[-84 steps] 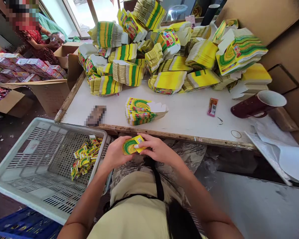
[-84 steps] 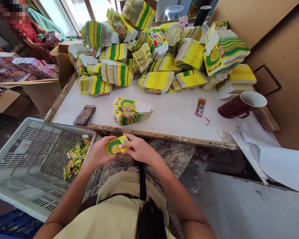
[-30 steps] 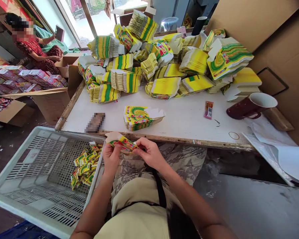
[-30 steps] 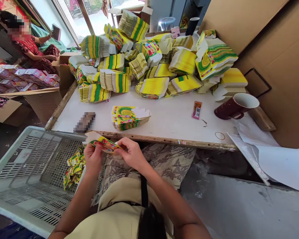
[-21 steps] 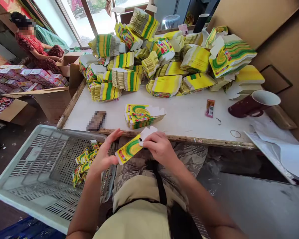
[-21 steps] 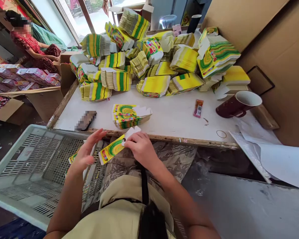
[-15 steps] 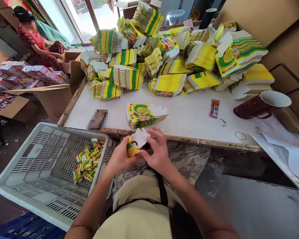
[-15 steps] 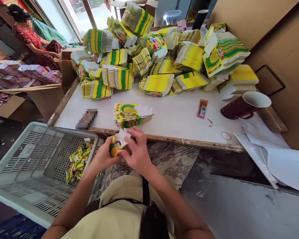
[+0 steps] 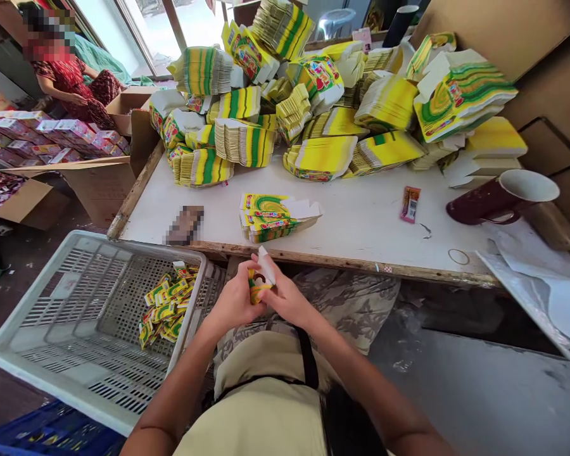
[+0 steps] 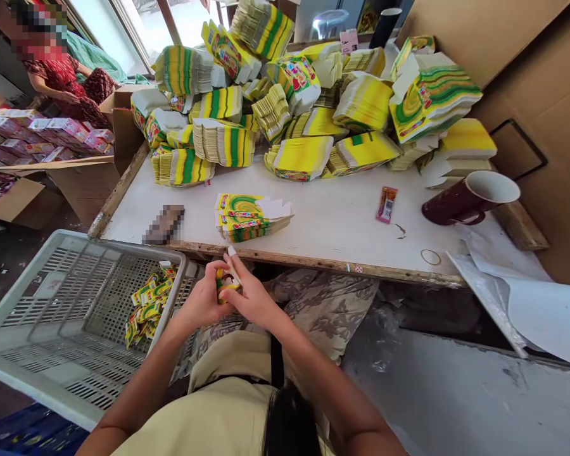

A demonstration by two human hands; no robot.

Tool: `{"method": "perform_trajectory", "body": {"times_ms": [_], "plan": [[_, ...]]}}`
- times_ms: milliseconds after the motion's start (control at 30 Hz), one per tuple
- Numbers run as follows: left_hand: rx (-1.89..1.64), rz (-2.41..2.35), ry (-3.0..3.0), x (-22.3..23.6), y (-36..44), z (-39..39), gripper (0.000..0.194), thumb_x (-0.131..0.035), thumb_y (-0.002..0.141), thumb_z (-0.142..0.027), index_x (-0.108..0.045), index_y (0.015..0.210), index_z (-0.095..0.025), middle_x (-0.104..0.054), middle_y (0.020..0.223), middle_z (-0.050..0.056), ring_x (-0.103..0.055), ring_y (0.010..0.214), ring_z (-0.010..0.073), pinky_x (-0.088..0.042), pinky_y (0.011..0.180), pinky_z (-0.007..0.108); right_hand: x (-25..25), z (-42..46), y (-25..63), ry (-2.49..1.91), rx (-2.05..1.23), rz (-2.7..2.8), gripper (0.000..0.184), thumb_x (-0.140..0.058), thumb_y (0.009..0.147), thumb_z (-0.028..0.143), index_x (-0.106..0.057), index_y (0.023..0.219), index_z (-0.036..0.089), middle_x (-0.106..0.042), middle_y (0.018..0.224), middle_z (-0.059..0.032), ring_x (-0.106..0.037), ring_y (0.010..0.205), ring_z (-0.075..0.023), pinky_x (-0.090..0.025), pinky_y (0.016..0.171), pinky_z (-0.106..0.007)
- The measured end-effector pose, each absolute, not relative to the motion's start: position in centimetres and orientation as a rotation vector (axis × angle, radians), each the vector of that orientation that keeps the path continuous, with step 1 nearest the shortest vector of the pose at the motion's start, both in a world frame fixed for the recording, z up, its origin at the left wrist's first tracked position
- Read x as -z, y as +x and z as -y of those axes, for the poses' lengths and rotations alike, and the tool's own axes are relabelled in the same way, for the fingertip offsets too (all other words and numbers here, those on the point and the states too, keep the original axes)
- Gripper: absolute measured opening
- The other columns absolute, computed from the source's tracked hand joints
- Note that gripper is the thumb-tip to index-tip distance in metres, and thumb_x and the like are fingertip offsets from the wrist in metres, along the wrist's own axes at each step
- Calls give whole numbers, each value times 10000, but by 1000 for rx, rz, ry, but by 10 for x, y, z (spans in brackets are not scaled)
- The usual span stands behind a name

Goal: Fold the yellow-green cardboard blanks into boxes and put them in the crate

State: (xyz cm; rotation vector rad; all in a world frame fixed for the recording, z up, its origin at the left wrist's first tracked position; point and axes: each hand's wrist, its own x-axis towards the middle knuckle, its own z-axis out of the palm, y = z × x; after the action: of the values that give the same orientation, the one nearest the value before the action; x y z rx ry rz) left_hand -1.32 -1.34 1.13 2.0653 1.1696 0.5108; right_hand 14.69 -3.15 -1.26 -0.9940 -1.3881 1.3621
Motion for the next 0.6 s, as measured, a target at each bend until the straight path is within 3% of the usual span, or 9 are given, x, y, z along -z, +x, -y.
{"method": "perform_trajectory", "body": {"times_ms": [100, 267, 333, 467, 600], "plan": [[-609, -1092, 2161, -6, -13, 12, 524, -609, 650, -108, -469, 1147, -197, -517, 1134, 105, -597, 1015, 259, -516, 885, 410, 7, 41, 145, -1029, -1120, 1663, 618, -587, 897, 236, -400, 1485, 258, -310, 1598, -95, -358, 1446, -242, -337, 1178, -446], [-722, -1254, 2139, -5, -16, 18, 661, -635, 651, -121, -355, 1248, -159, -442, 1182, 140, -560, 1042, 264, -519, 875, 422, 7, 35, 150, -1055, -885, 1649, 452, -470, 907, 108, -613, 1307, 262, -543, 1443, -97, -539, 1311, -209, -447, 1100, -412], [-658, -1370, 2171, -9, -20, 21, 610, -637, 663, -122, -391, 1219, -168, -486, 1140, 121, -551, 1054, 280, -506, 880, 436, 7, 31, 158, -1068, -848, 1612, 438, -462, 917, 113, -618, 1302, 252, -563, 1422, -106, -559, 1290, -215, -457, 1090, -416], [-586, -1426, 2187, -14, -31, 22, 507, -655, 715, -168, -467, 1185, -195, -578, 1091, 90, -583, 1011, 266, -497, 863, 410, 13, 29, 165, -1086, -925, 1745, 475, -553, 925, 226, -528, 1398, 250, -440, 1524, -124, -486, 1361, -264, -455, 1091, -442], [-588, -1402, 2147, -18, -37, 16, 502, -725, 708, -259, -530, 1167, -204, -637, 1056, 75, -628, 956, 250, -507, 811, 367, 21, 31, 167, -1128, -914, 1797, 332, -555, 938, 287, -647, 1254, 248, -442, 1518, -137, -497, 1348, -284, -482, 1054, -464]]}}
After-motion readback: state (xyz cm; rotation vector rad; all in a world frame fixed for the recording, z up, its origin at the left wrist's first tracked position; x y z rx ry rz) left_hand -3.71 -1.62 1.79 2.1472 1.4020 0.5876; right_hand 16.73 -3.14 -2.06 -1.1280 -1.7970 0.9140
